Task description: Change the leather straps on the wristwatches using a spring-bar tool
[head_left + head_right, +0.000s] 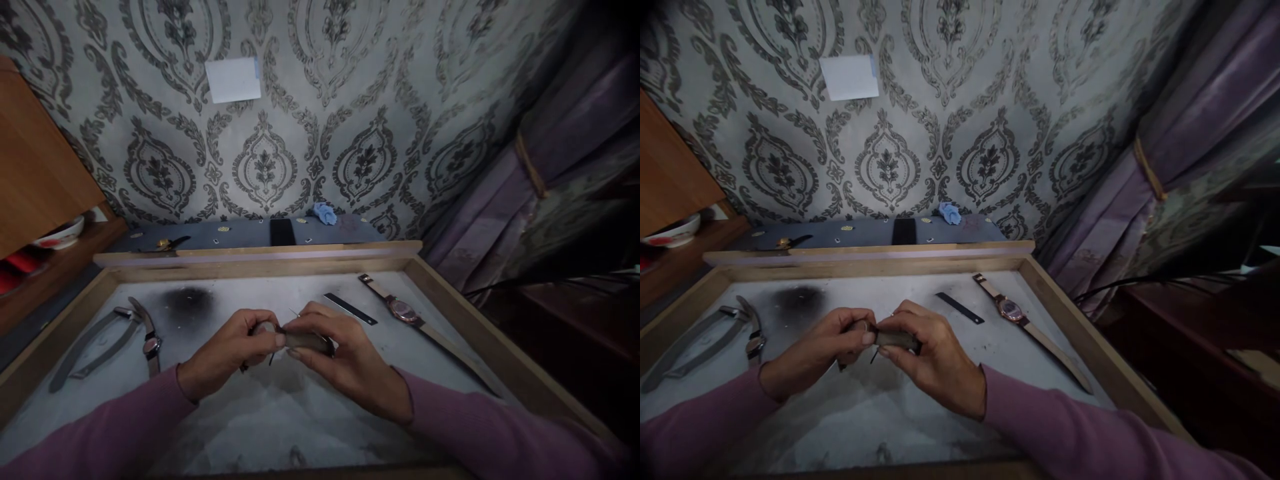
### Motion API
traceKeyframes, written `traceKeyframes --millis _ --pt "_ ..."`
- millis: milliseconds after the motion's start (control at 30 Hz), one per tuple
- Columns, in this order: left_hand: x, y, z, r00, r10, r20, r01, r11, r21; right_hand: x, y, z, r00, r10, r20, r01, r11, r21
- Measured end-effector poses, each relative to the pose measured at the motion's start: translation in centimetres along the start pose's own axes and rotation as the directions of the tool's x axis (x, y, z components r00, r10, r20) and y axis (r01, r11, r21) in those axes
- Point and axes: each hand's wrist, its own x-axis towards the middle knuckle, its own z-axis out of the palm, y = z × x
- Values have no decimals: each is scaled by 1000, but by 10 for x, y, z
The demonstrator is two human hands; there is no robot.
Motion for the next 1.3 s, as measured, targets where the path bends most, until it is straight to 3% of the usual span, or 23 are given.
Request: traceKeyframes --millis 300,467,700,833,900,1033,1167,1300 --pt "0 7 2 999 5 -38 1 989 150 -2 0 4 1000 -28 13 28 999 23" --pt "-3 10 -2 999 37 -35 -28 973 230 0 -1 -2 997 -25 77 18 996 85" --pt "-1 10 -4 999 40 9 -41 966 257 1 6 -5 996 81 -22 -80 995 54" --pt "-2 12 -2 999 45 17 -48 963 266 -1 7 -3 986 168 1 -165 967 193" --pt "-2 12 -3 998 62 8 -62 959 277 -1 8 -4 983 179 29 -181 966 182" --pt "-4 14 -2 999 43 0 -41 945 324 -1 5 -7 988 134 77 -139 988 65" --pt "-5 17 0 999 41 -18 -32 933 358 1 -2 -9 997 3 83 7 994 -112" --pt "-5 19 2 999 40 -19 -31 939 344 0 -5 -9 992 -12 128 27 993 -118"
